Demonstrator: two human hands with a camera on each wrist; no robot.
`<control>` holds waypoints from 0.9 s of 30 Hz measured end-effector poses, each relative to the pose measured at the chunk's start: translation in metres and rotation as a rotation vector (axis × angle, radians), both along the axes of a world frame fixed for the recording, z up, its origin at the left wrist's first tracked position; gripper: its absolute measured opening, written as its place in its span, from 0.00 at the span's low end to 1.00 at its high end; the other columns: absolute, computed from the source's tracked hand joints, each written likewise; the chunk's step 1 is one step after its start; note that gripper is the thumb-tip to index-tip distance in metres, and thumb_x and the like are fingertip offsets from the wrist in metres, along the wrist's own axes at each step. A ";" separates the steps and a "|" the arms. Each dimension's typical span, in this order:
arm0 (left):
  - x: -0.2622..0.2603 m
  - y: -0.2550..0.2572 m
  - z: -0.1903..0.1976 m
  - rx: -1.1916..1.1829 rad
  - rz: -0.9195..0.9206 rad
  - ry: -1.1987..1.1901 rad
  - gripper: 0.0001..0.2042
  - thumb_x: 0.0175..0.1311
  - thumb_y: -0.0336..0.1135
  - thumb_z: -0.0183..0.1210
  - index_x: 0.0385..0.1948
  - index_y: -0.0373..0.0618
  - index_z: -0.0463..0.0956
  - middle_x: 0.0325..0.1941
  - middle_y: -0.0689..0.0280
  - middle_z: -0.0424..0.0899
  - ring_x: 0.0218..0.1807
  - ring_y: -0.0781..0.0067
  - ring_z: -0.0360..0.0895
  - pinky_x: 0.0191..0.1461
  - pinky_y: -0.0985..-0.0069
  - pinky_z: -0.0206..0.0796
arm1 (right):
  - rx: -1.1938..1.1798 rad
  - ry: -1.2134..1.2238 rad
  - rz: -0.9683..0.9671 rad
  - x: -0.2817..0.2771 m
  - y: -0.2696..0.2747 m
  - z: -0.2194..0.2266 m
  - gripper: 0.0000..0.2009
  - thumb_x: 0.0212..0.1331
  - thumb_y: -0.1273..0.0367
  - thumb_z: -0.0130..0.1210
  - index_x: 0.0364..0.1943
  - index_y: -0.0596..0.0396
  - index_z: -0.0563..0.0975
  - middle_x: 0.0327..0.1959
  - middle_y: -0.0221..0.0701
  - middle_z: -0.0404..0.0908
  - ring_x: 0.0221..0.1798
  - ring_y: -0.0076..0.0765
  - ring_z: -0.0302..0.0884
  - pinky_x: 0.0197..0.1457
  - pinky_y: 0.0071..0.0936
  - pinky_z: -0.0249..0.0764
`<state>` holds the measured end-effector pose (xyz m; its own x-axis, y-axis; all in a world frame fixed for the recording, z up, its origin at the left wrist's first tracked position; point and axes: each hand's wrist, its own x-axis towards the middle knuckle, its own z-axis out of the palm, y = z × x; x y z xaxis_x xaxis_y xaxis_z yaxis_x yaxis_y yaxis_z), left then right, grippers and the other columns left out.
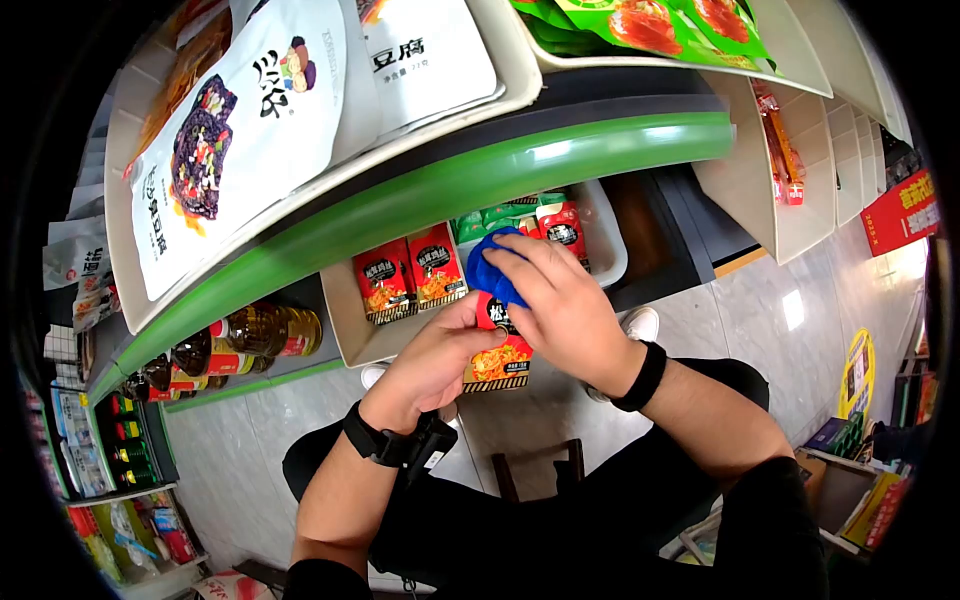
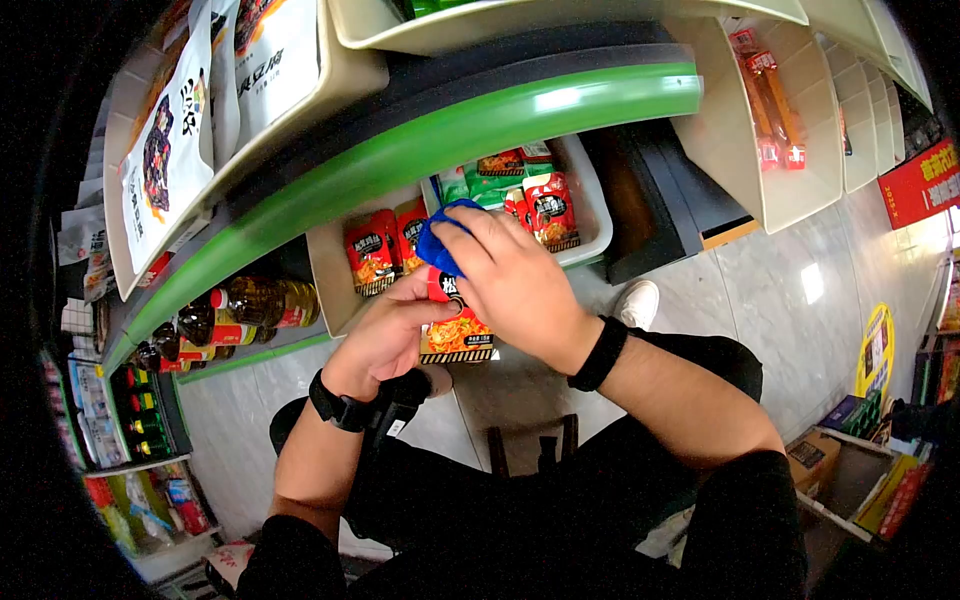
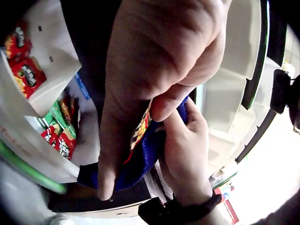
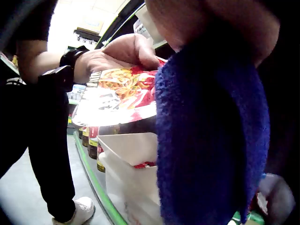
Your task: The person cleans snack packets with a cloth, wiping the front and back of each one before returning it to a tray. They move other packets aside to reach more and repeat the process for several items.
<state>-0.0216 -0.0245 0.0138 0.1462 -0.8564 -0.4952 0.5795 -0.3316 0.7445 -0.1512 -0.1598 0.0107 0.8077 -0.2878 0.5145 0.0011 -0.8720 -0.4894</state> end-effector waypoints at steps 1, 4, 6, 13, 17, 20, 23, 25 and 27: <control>0.004 0.001 -0.003 0.021 -0.004 0.002 0.22 0.65 0.15 0.50 0.61 0.41 0.70 0.55 0.63 0.79 0.57 0.73 0.78 0.61 0.74 0.72 | -0.024 -0.004 0.018 -0.001 0.001 0.000 0.26 0.50 0.74 0.61 0.58 0.58 0.74 0.59 0.41 0.74 0.57 0.51 0.74 0.63 0.40 0.72; 0.006 0.001 0.002 0.006 0.062 0.098 0.25 0.63 0.16 0.52 0.64 0.40 0.67 0.59 0.59 0.79 0.60 0.67 0.78 0.65 0.68 0.71 | -0.052 0.000 0.064 -0.003 0.007 -0.002 0.26 0.50 0.74 0.61 0.58 0.57 0.74 0.60 0.40 0.74 0.58 0.51 0.74 0.64 0.41 0.72; 0.009 0.003 -0.001 -0.035 0.129 0.217 0.27 0.61 0.16 0.52 0.66 0.38 0.65 0.60 0.56 0.78 0.63 0.60 0.77 0.67 0.61 0.72 | -0.041 0.007 0.087 -0.003 0.010 -0.006 0.25 0.50 0.73 0.60 0.58 0.55 0.76 0.61 0.39 0.74 0.60 0.50 0.74 0.64 0.41 0.73; 0.019 0.008 -0.011 -0.193 0.137 0.352 0.30 0.58 0.14 0.50 0.66 0.38 0.65 0.60 0.55 0.78 0.62 0.60 0.78 0.67 0.61 0.72 | 0.001 0.038 0.157 -0.005 0.013 -0.002 0.25 0.49 0.72 0.62 0.57 0.53 0.76 0.61 0.37 0.75 0.61 0.49 0.74 0.64 0.42 0.73; 0.012 0.002 -0.003 -0.142 0.138 0.322 0.28 0.58 0.16 0.50 0.65 0.37 0.66 0.59 0.55 0.79 0.60 0.60 0.79 0.66 0.61 0.72 | -0.042 0.032 0.066 -0.003 0.008 0.001 0.24 0.50 0.72 0.61 0.57 0.53 0.77 0.61 0.37 0.75 0.61 0.49 0.74 0.63 0.41 0.74; 0.021 0.007 -0.013 -0.205 0.111 0.511 0.21 0.65 0.29 0.49 0.60 0.36 0.70 0.57 0.54 0.80 0.57 0.59 0.81 0.64 0.59 0.73 | -0.041 0.062 0.047 -0.002 0.012 -0.003 0.22 0.52 0.71 0.60 0.55 0.52 0.78 0.62 0.36 0.76 0.62 0.46 0.74 0.63 0.41 0.73; 0.023 0.005 -0.006 -0.095 0.218 0.510 0.18 0.69 0.35 0.46 0.58 0.41 0.72 0.55 0.59 0.82 0.54 0.65 0.82 0.60 0.63 0.76 | -0.056 0.051 0.133 -0.004 0.015 -0.003 0.26 0.45 0.75 0.62 0.55 0.54 0.79 0.63 0.37 0.76 0.61 0.49 0.74 0.63 0.42 0.74; 0.021 0.001 0.000 -0.093 0.216 0.477 0.20 0.75 0.43 0.45 0.59 0.41 0.72 0.55 0.58 0.83 0.53 0.64 0.83 0.59 0.63 0.76 | -0.098 0.068 0.171 -0.005 0.019 -0.003 0.24 0.46 0.72 0.62 0.53 0.53 0.80 0.63 0.34 0.76 0.62 0.43 0.74 0.59 0.39 0.74; 0.020 -0.001 0.003 -0.120 0.230 0.457 0.22 0.77 0.46 0.44 0.62 0.38 0.70 0.56 0.55 0.82 0.54 0.60 0.83 0.60 0.59 0.76 | -0.096 0.090 0.222 -0.006 0.023 -0.003 0.23 0.47 0.71 0.62 0.52 0.52 0.81 0.63 0.32 0.77 0.61 0.41 0.75 0.58 0.38 0.74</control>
<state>-0.0012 -0.0258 0.0166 0.1294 -0.8820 -0.4531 0.9019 -0.0852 0.4234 -0.1568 -0.1373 0.0072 0.8894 -0.0517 0.4542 0.1580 -0.8976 -0.4115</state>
